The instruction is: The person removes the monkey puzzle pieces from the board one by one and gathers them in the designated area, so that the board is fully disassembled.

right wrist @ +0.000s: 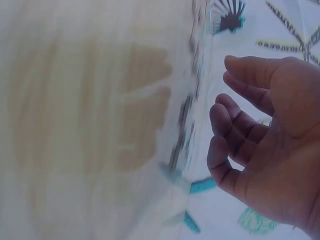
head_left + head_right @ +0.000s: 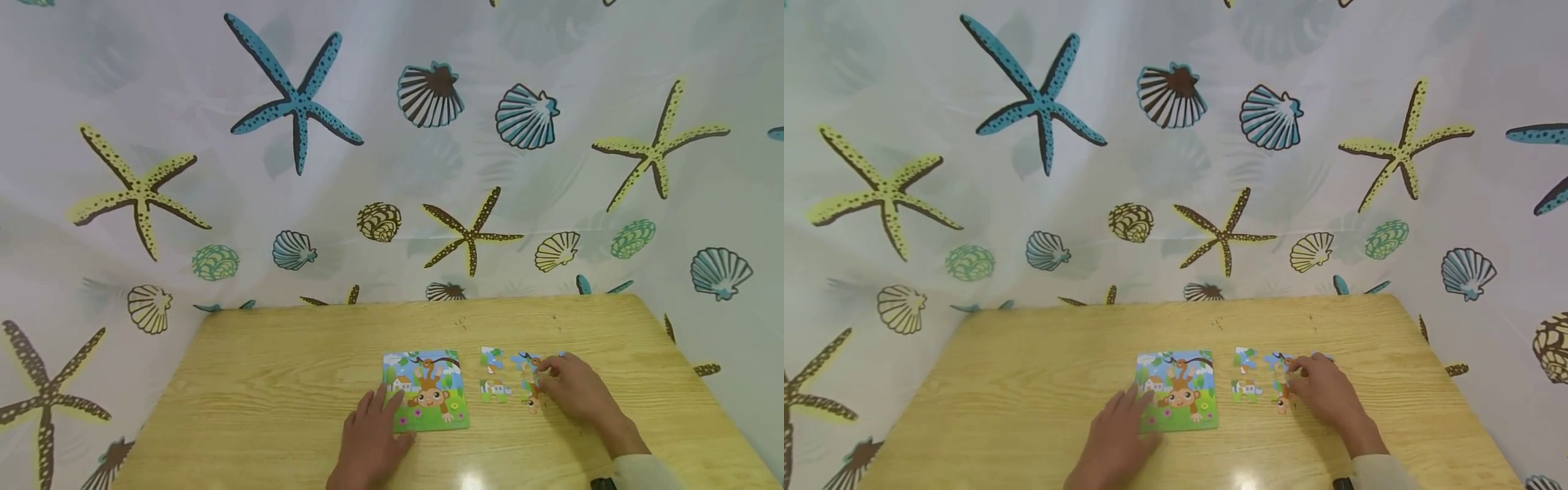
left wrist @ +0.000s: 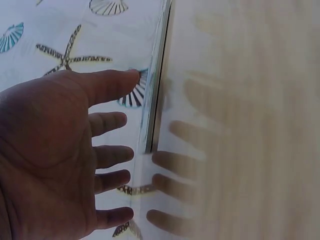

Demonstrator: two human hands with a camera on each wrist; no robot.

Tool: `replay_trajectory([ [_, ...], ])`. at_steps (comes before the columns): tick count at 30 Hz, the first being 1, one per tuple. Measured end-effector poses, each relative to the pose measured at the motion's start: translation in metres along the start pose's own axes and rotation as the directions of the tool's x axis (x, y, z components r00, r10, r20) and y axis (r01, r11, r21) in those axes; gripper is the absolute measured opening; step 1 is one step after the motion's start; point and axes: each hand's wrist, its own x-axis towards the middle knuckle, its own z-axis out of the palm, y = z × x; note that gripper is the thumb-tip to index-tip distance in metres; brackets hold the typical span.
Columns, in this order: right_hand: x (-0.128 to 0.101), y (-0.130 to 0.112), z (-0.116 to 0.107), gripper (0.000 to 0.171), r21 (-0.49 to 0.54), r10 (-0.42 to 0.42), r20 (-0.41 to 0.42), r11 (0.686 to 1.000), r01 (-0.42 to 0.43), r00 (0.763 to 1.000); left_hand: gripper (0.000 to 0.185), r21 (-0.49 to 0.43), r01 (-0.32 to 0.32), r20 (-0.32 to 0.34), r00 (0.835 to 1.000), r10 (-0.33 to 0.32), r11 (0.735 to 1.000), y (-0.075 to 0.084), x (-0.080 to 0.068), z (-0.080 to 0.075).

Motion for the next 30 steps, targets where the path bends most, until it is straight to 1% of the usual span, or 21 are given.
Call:
replay_trajectory([
  [3, 0.009, -0.021, 0.011, 0.018, 0.012, -0.039, 0.021, 0.999, 0.038, 0.999, 0.065, 0.014, 0.037, -0.021, 0.999, -0.036, 0.999, -0.009, 0.007, -0.003],
  [6, 0.017, -0.044, 0.024, 0.017, 0.012, -0.082, 0.042, 0.997, 0.081, 0.996, 0.065, 0.015, 0.055, -0.035, 0.998, -0.055, 0.998, -0.017, 0.012, -0.005],
  [10, 0.025, -0.075, 0.042, 0.015, 0.022, -0.164, 0.081, 0.986, 0.163, 0.983, 0.069, 0.023, 0.069, -0.035, 0.997, -0.069, 0.997, -0.024, 0.016, -0.006],
  [13, 0.03, -0.094, 0.056, 0.016, 0.023, -0.252, 0.125, 0.968, 0.251, 0.96, 0.069, 0.033, 0.075, -0.014, 0.997, -0.074, 0.997, -0.027, 0.017, -0.006],
  [17, 0.036, -0.117, 0.074, 0.022, 0.015, -0.348, 0.198, 0.936, 0.352, 0.916, 0.071, 0.027, 0.069, 0.013, 0.997, -0.07, 0.997, -0.028, 0.018, -0.009],
  [20, 0.039, -0.133, 0.086, 0.027, -0.001, -0.399, 0.246, 0.911, 0.412, 0.883, 0.074, 0.027, 0.064, 0.026, 0.998, -0.064, 0.998, -0.028, 0.017, -0.011],
  [22, 0.042, -0.142, 0.093, 0.03, -0.01, -0.419, 0.275, 0.899, 0.438, 0.866, 0.075, 0.036, 0.059, 0.029, 0.998, -0.06, 0.998, -0.029, 0.017, -0.012],
  [24, 0.044, -0.149, 0.099, 0.033, -0.008, -0.425, 0.298, 0.894, 0.447, 0.855, 0.075, 0.044, 0.061, 0.034, 0.997, -0.063, 0.997, -0.03, 0.017, -0.012],
  [26, 0.045, -0.153, 0.103, 0.036, -0.005, -0.419, 0.322, 0.896, 0.444, 0.849, 0.076, 0.051, 0.062, 0.04, 0.997, -0.064, 0.997, -0.031, 0.017, -0.012],
  [30, 0.044, -0.157, 0.108, 0.039, 0.013, -0.4, 0.355, 0.906, 0.423, 0.845, 0.076, 0.056, 0.066, 0.056, 0.996, -0.069, 0.996, -0.032, 0.018, -0.013],
])
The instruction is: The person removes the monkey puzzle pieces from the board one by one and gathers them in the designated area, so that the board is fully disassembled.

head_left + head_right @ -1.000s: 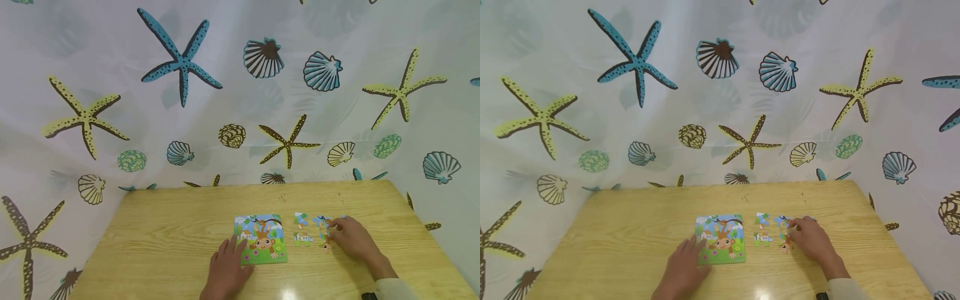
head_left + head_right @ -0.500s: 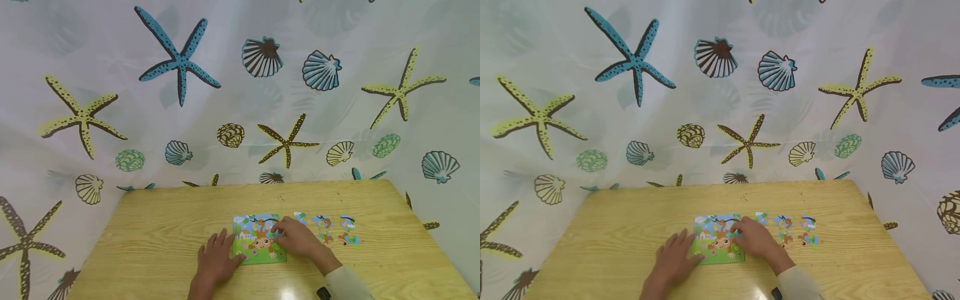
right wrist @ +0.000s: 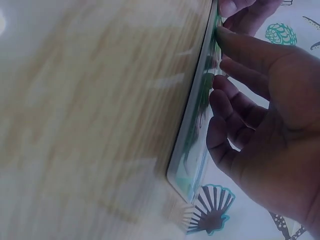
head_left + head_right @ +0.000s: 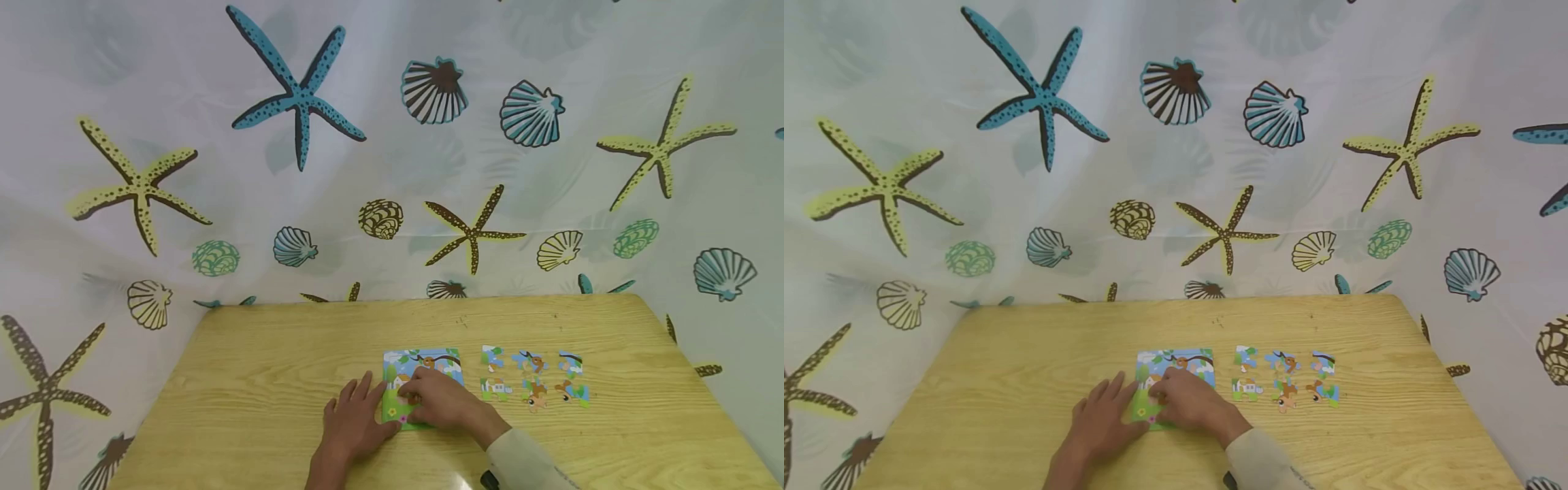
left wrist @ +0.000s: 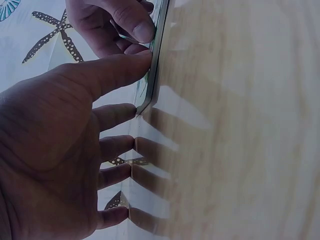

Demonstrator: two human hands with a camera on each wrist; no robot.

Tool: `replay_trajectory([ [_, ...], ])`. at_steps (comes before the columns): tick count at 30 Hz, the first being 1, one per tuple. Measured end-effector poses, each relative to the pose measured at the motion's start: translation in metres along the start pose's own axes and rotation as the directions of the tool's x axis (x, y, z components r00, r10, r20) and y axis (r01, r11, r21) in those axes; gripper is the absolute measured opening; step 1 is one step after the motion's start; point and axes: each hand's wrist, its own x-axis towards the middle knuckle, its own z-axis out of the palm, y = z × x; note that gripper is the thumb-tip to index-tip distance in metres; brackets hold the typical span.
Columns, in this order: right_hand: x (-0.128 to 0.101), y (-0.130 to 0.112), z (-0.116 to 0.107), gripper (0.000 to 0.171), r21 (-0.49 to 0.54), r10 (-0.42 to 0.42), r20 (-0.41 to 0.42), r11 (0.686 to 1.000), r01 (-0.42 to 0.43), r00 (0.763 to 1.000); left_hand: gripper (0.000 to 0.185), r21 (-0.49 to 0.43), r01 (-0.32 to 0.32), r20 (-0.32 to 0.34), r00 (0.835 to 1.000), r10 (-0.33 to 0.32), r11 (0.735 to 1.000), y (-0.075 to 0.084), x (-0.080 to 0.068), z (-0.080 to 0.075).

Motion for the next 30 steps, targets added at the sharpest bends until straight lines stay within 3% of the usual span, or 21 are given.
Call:
replay_trajectory([
  [19, 0.0066, -0.0072, 0.0005, 0.058, 0.096, 0.092, 0.047, 0.991, -0.096, 0.995, 0.076, 0.014, -0.013, 0.025, 1.0, 0.012, 1.0, -0.0002, 0.0009, 0.0003],
  [30, 0.0065, -0.0052, 0.0014, 0.053, 0.173, 0.098, 0.023, 0.98, -0.101, 0.995, 0.077, 0.011, -0.008, 0.037, 0.999, 0.008, 1.0, -0.0024, 0.0005, -0.0001],
])
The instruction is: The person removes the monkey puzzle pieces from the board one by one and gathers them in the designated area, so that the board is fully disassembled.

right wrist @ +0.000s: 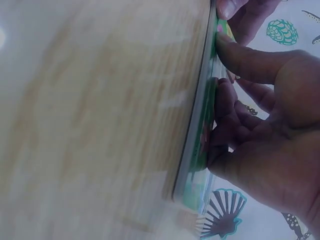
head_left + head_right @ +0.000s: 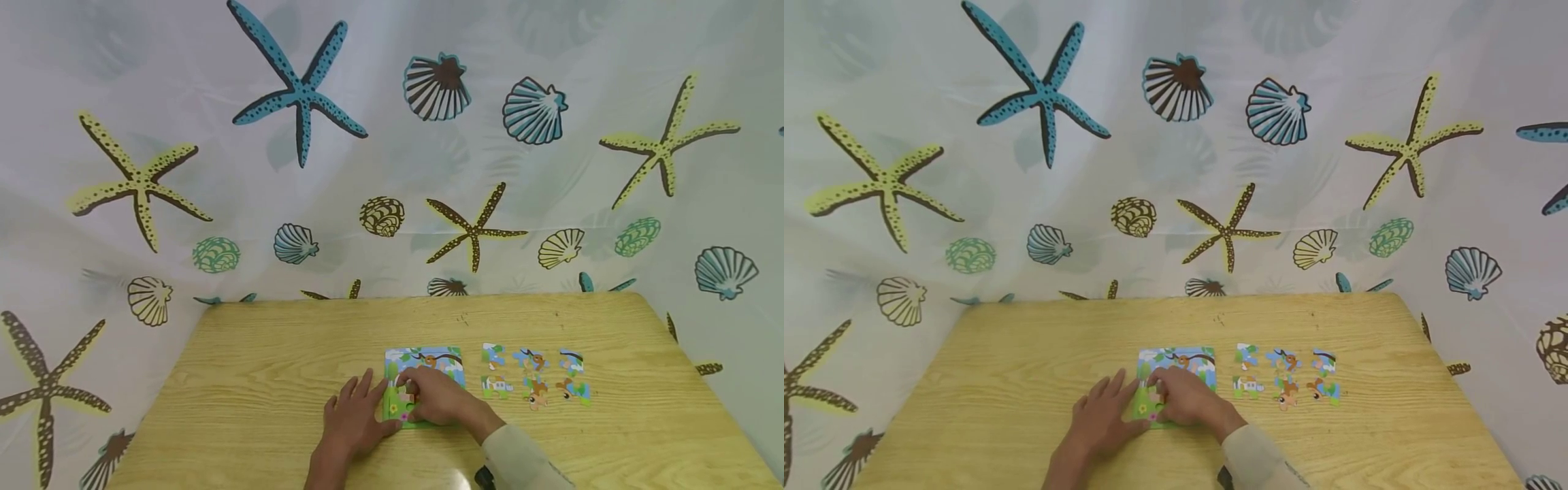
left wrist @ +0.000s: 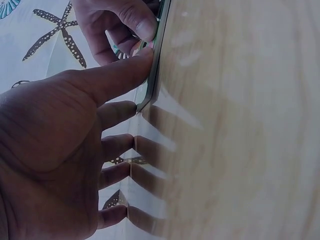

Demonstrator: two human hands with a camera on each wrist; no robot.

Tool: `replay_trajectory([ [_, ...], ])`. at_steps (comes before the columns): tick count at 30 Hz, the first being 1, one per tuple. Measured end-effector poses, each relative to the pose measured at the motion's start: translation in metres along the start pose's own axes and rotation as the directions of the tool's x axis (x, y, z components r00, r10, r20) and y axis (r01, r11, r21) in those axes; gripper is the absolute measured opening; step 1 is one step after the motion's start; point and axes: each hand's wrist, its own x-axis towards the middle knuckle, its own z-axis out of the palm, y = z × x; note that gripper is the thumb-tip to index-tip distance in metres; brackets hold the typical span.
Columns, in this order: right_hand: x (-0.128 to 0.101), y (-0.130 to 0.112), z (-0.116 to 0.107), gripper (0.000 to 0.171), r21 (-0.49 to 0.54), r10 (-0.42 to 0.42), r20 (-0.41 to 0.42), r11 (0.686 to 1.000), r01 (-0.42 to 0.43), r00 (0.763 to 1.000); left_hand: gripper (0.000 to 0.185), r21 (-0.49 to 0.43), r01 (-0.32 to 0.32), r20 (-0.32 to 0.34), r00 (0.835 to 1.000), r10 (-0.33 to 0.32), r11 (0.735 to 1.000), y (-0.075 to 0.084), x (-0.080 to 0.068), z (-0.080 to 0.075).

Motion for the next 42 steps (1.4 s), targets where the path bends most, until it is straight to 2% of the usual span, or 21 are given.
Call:
replay_trajectory([
  [4, -0.004, 0.003, -0.001, 0.05, 0.042, 0.0, -0.028, 0.999, 0.001, 1.0, 0.077, 0.007, 0.002, 0.004, 1.0, -0.002, 1.0, -0.001, 0.002, 0.001],
  [11, -0.008, 0.013, -0.002, 0.027, 0.186, -0.06, -0.059, 0.98, 0.07, 0.996, 0.077, 0.011, 0.008, -0.001, 1.0, -0.008, 1.0, -0.002, 0.002, 0.003],
  [14, -0.009, 0.017, -0.002, 0.025, 0.243, -0.089, -0.072, 0.965, 0.104, 0.993, 0.077, 0.008, 0.007, -0.003, 1.0, -0.007, 1.0, -0.001, 0.002, 0.002],
  [19, -0.018, 0.024, -0.013, 0.025, 0.317, -0.071, -0.106, 0.943, 0.101, 0.992, 0.079, -0.011, 0.018, 0.019, 1.0, -0.018, 1.0, 0.0, 0.002, 0.001],
  [22, -0.029, 0.031, -0.024, 0.026, 0.299, -0.047, -0.13, 0.951, 0.084, 0.99, 0.08, -0.018, 0.025, 0.025, 0.999, -0.025, 1.0, 0.0, 0.001, 0.0],
  [26, -0.052, 0.044, -0.036, 0.024, 0.218, -0.023, -0.152, 0.974, 0.056, 0.988, 0.079, -0.02, 0.02, 0.01, 1.0, -0.019, 1.0, 0.0, 0.001, 0.0],
  [34, -0.099, 0.078, -0.046, 0.022, 0.15, 0.036, -0.095, 0.988, -0.021, 0.995, 0.079, -0.035, 0.008, -0.002, 1.0, -0.009, 0.999, 0.001, -0.001, -0.002],
  [42, -0.111, 0.09, -0.045, 0.019, 0.022, 0.029, -0.152, 0.999, -0.026, 0.988, 0.079, -0.036, 0.005, -0.014, 1.0, -0.005, 0.999, 0.001, -0.001, -0.003],
])
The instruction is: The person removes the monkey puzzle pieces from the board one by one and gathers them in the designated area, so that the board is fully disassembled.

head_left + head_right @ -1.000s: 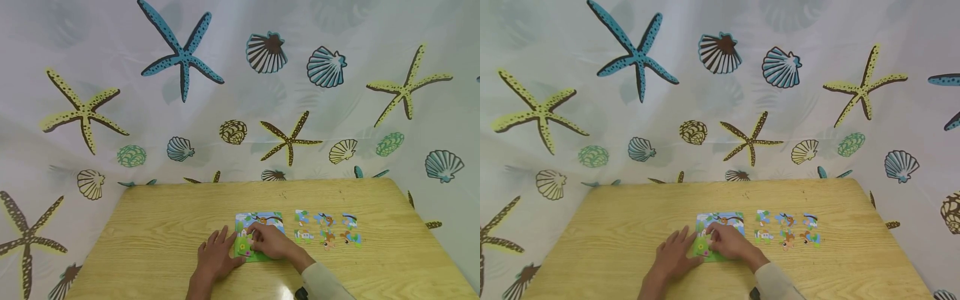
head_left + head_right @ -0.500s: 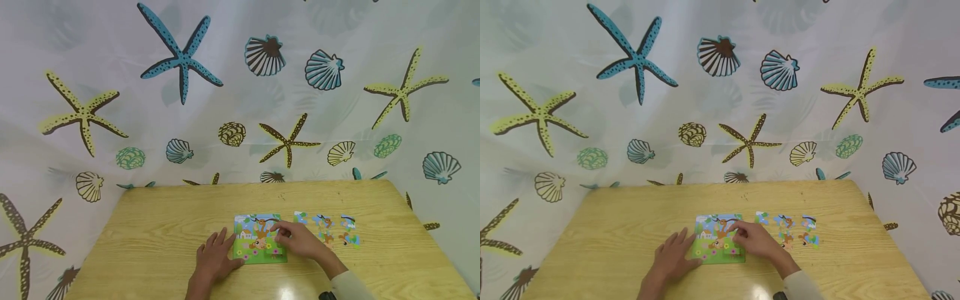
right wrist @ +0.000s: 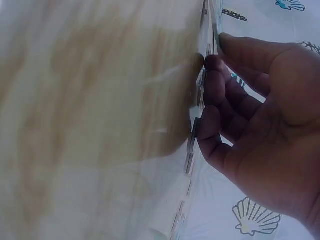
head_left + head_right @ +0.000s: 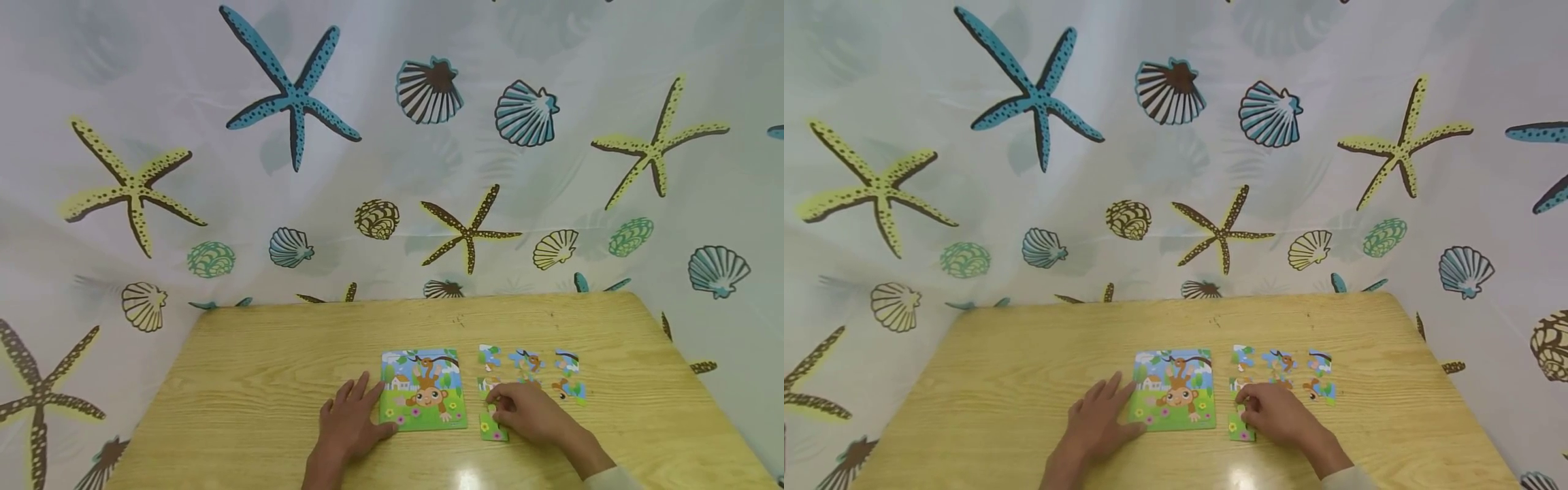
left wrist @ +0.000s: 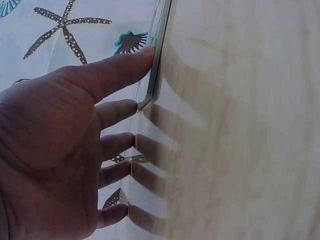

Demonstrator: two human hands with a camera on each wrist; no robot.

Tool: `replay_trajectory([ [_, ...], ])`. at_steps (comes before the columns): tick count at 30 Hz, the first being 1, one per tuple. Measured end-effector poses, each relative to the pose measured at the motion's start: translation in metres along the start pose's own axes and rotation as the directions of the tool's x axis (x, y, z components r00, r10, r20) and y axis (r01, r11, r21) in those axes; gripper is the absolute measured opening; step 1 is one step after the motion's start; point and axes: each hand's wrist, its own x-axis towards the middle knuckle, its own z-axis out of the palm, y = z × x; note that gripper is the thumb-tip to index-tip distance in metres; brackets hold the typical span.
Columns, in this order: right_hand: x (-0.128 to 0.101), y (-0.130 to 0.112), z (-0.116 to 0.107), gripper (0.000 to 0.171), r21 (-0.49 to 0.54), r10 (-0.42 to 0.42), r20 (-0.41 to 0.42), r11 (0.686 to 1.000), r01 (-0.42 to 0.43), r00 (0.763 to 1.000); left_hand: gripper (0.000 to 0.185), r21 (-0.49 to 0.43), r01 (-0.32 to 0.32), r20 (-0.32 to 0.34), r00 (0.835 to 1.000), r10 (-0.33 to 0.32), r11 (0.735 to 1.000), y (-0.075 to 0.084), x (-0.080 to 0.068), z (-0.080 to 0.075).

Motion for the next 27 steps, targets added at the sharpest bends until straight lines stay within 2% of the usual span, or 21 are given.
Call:
replay_trajectory([
  [6, 0.001, -0.004, 0.003, 0.019, -0.089, -0.011, -0.057, 0.996, 0.006, 0.998, 0.078, 0.005, 0.006, 0.004, 1.0, -0.006, 1.0, 0.001, 0.0, 0.001],
  [9, 0.007, -0.011, 0.006, 0.018, -0.078, -0.025, -0.063, 0.997, 0.02, 0.998, 0.078, 0.003, 0.01, 0.003, 1.0, -0.01, 1.0, 0.001, 0.0, 0.002],
  [15, 0.033, -0.037, 0.016, 0.022, -0.015, -0.034, -0.007, 0.999, 0.033, 0.999, 0.078, -0.011, 0.015, -0.002, 1.0, -0.015, 1.0, 0.002, -0.001, 0.0],
  [21, 0.052, -0.06, 0.029, 0.019, -0.059, -0.102, 0.027, 0.993, 0.103, 0.994, 0.078, -0.003, 0.011, 0.005, 1.0, -0.011, 1.0, 0.002, 0.0, 0.0],
  [27, 0.065, -0.07, 0.039, 0.024, -0.103, -0.153, 0.041, 0.982, 0.156, 0.987, 0.078, 0.007, 0.016, 0.004, 1.0, -0.016, 1.0, 0.0, 0.001, 0.001],
])
